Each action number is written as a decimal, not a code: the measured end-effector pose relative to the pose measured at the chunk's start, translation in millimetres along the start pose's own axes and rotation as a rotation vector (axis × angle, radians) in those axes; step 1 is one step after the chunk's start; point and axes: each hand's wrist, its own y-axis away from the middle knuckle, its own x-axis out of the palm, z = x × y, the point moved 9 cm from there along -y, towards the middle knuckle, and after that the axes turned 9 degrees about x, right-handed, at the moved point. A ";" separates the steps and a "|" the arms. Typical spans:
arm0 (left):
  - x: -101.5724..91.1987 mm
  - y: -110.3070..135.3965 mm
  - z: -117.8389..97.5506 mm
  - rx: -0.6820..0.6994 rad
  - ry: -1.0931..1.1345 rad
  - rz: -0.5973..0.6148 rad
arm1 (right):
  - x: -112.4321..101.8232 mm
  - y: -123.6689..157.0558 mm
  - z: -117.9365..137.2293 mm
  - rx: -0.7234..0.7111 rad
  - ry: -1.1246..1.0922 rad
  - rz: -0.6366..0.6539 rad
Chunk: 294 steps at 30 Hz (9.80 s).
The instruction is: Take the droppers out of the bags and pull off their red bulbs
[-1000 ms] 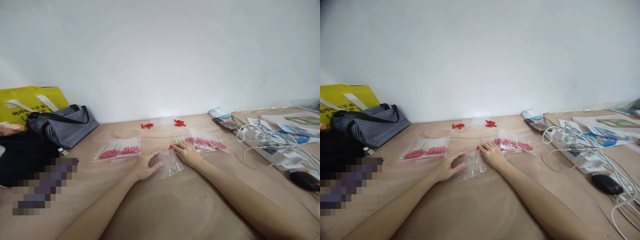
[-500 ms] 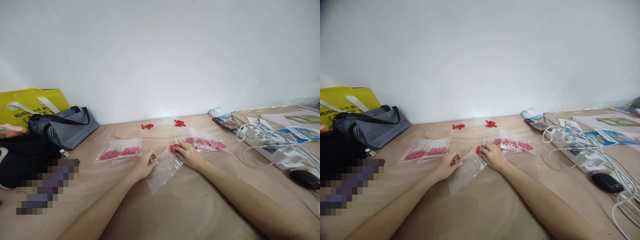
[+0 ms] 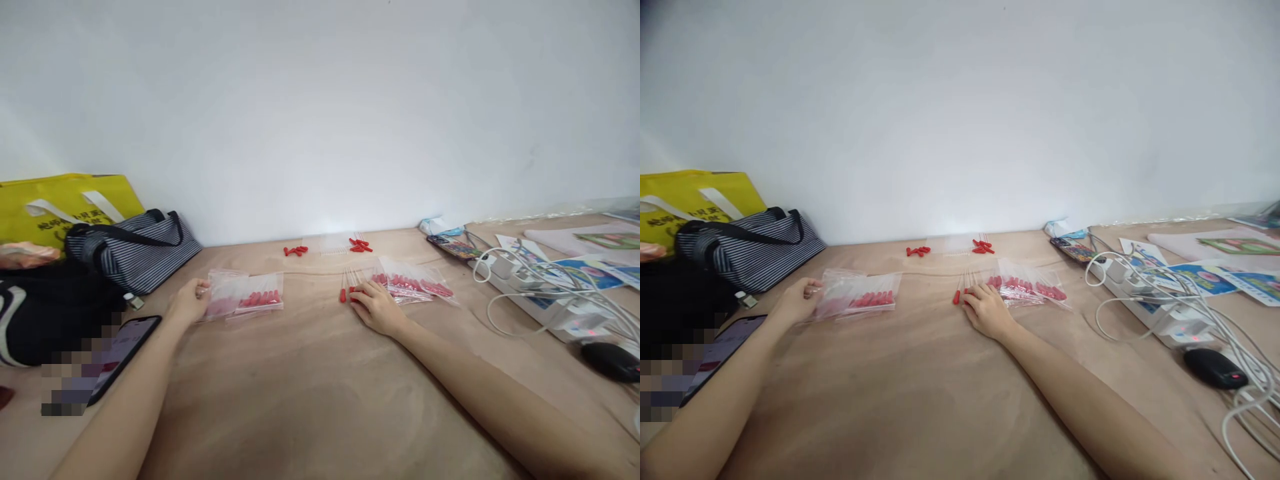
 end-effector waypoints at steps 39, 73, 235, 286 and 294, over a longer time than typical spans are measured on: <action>78.1 79.7 -204.6 0.712 0.571 0.104 | -17.7 1.5 -6.4 0.080 0.046 -0.130; 94.1 69.0 -178.0 0.403 0.799 0.124 | 13.9 -9.4 55.5 -0.131 -0.077 -0.024; 66.5 95.8 -182.6 0.791 0.435 0.224 | 18.2 5.2 20.9 0.143 -0.817 0.507; 68.3 94.5 -182.3 0.789 0.427 0.224 | -8.8 -9.4 -30.2 0.103 -0.083 -0.111; 67.9 94.9 -181.9 0.783 0.435 0.223 | -9.5 -10.5 -36.1 0.182 -0.180 -0.163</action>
